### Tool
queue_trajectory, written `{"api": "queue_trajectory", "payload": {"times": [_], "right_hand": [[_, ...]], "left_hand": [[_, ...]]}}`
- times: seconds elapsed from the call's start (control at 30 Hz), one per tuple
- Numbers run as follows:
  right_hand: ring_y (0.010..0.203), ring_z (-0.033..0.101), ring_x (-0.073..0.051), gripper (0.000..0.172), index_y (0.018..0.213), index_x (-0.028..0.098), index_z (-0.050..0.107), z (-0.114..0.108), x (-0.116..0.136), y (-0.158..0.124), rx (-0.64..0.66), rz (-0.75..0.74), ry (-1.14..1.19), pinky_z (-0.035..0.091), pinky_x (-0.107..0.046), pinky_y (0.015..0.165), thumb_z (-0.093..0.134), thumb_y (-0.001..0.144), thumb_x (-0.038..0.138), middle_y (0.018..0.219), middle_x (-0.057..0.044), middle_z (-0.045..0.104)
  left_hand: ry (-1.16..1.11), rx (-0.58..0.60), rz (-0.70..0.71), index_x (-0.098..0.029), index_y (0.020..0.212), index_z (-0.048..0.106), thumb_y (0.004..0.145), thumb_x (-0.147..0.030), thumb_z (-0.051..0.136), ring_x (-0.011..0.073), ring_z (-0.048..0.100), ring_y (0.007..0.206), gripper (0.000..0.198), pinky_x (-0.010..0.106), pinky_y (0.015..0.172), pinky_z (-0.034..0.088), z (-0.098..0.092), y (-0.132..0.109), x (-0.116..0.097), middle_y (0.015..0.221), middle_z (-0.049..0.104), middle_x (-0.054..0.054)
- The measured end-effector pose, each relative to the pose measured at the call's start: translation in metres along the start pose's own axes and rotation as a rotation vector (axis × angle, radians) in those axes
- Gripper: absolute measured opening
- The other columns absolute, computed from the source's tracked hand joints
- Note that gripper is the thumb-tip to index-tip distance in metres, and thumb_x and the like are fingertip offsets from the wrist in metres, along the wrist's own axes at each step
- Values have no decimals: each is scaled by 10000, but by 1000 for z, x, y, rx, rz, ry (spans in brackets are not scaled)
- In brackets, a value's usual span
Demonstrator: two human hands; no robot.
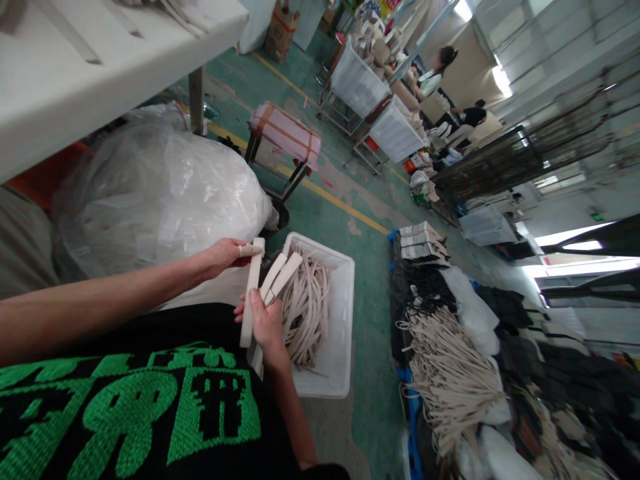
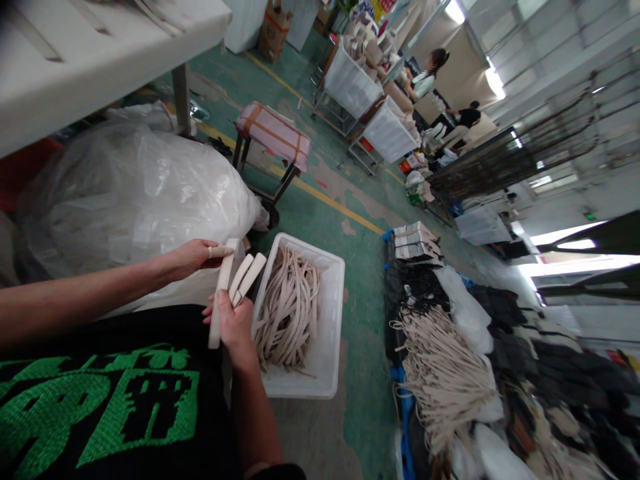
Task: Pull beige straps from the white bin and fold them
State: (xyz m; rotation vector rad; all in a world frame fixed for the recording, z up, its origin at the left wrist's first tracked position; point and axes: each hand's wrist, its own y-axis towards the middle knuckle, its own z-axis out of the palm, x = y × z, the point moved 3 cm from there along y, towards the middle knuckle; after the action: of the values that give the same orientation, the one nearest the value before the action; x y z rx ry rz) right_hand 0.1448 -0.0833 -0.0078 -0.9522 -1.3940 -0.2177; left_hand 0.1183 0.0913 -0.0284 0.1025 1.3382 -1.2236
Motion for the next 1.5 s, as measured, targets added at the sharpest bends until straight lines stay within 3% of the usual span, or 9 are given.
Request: {"api": "queue_trajectory", "payload": {"times": [0.13, 0.37, 0.67, 0.9, 1.0, 1.13, 1.23, 1.37, 1.5], "right_hand": [[425, 598, -149, 554, 729, 157, 687, 4, -12, -11, 7, 71, -25, 466, -233, 418, 611, 843, 693, 546, -40, 653], [454, 575, -161, 494, 715, 182, 665, 2, 6, 21, -159, -42, -56, 477, -261, 456, 573, 903, 629, 521, -20, 608], [404, 463, -131, 510, 562, 234, 514, -1, 5, 14, -97, -185, -127, 410, -249, 436, 579, 894, 616, 415, 29, 465], [493, 545, -143, 404, 770, 195, 685, -14, 13, 34, -293, -319, -53, 491, -271, 506, 570, 941, 543, 644, -13, 679], [801, 738, -200, 328, 1012, 199, 780, -20, 15, 40, -295, -437, -88, 616, -336, 767, 601, 939, 464, 1004, -78, 811], [1190, 730, -248, 276, 1052, 226, 812, -12, 24, 40, -69, -656, -117, 548, -405, 1086, 702, 891, 421, 1243, -91, 795], [1027, 776, -244, 232, 946, 221, 816, -12, 34, 37, -88, -666, -80, 596, -389, 989, 705, 886, 415, 1047, -80, 837], [603, 690, -168, 312, 956, 189, 792, -21, 47, 26, -219, -465, 51, 595, -298, 607, 668, 916, 473, 904, -77, 828], [405, 502, -99, 397, 935, 161, 780, -16, 56, -1, 41, -238, 117, 423, -222, 396, 719, 882, 550, 761, -68, 800]], "left_hand": [[21, -40, 0, -144, 620, 725, 455, -413, 988, 148, 563, 630, 411, 291, 673, 475, -6, 4, -3, 641, 677, 26], [161, 188, 10, -180, 540, 677, 559, -519, 904, 166, 531, 598, 408, 304, 621, 444, 14, -29, 7, 577, 615, 20], [213, 125, 30, -170, 572, 722, 478, -488, 969, 157, 532, 619, 413, 285, 626, 458, 2, -30, -15, 590, 629, 6], [250, 164, 23, -184, 573, 737, 542, -500, 931, 165, 521, 597, 372, 285, 603, 446, 3, -39, -6, 577, 625, 6], [257, 228, 8, -183, 603, 770, 577, -466, 901, 174, 537, 616, 313, 289, 627, 456, 3, -48, -6, 606, 650, 16], [246, 315, 31, -184, 596, 772, 560, -406, 900, 179, 554, 628, 259, 289, 650, 471, 7, -61, -6, 626, 668, 21], [200, 364, -12, -183, 622, 780, 596, -501, 912, 193, 583, 644, 346, 294, 668, 495, 7, -64, -3, 651, 699, 42], [55, 385, -232, -160, 797, 816, 690, -803, 779, 228, 681, 772, 653, 283, 694, 530, 8, -58, 17, 870, 794, 127], [-138, 445, -389, -180, 779, 758, 763, -795, 744, 230, 714, 772, 616, 291, 704, 563, 17, -52, 44, 805, 773, 92]]}}
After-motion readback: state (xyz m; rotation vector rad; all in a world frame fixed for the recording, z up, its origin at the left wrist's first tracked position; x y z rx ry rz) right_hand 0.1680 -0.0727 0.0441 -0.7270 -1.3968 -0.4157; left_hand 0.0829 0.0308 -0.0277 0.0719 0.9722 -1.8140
